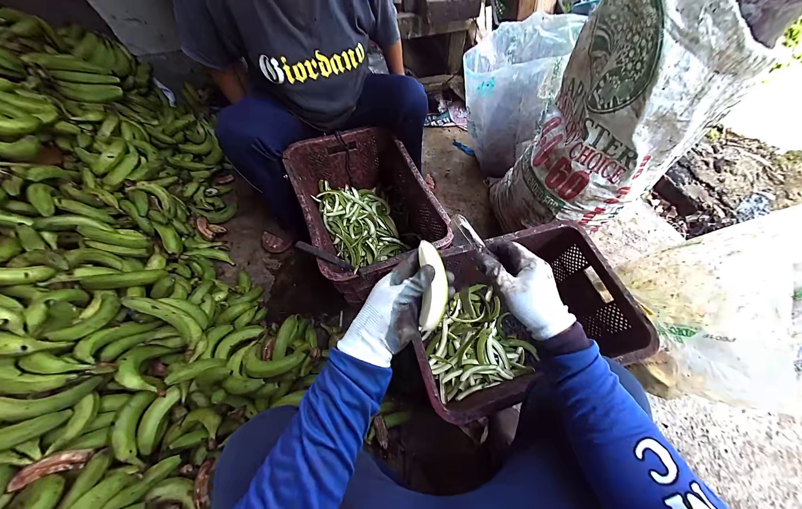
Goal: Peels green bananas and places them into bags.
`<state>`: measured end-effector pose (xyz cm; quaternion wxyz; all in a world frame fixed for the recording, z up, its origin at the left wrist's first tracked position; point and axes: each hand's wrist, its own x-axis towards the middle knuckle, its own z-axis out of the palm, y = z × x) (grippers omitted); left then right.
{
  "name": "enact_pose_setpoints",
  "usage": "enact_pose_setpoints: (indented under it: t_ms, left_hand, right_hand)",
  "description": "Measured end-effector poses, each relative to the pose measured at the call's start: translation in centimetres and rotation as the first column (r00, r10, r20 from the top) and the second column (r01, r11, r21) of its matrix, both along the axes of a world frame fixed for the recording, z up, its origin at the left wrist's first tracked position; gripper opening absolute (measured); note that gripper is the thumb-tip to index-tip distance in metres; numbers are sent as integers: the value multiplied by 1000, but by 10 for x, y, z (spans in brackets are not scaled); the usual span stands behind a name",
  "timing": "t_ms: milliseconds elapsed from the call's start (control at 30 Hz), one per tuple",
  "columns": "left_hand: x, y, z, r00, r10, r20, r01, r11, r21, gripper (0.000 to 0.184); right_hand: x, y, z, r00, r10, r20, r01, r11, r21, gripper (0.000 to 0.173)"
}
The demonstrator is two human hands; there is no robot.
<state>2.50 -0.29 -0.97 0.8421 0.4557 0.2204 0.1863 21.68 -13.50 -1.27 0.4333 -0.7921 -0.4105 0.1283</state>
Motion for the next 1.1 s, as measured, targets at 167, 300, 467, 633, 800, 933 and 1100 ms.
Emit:
enact_pose_setpoints:
  t_ms: [167,300,467,633,800,933,1100]
  left_hand:
    - [1,14,-3,901,423,95,-347,835,-428,34]
    - [-5,15,2,885,459,75,-364,784,-503,33]
    - [-13,9,9,995,104,-10,-105,989,-103,30]
    - [-16,-2,13,974,-198,-105,215,960,177,44]
    - [-12,14,-2,997,27,72,-23,998,-59,40]
    - [-12,28,-11,974,141,176,-96,965,-243,39]
    - [-19,23,2,991,-78,112,73,996,43,46]
  right_hand:
    - [-21,-3,-12,980,162,116,-173,980,94,44]
    - [-36,4,-20,928,309,209,-330,942,69,41]
    - [-29,8,-19,925,305,224,-335,936,108,37]
    - [1,10,-7,997,55,53,-50,995,-92,30]
    - [-7,-6,3,988,156,20,-157,982,105,38]
    - [-16,-11,-1,926,368,80,-375,922,98,40]
    - [-19,-5,-3,913,395,100,-403,911,82,36]
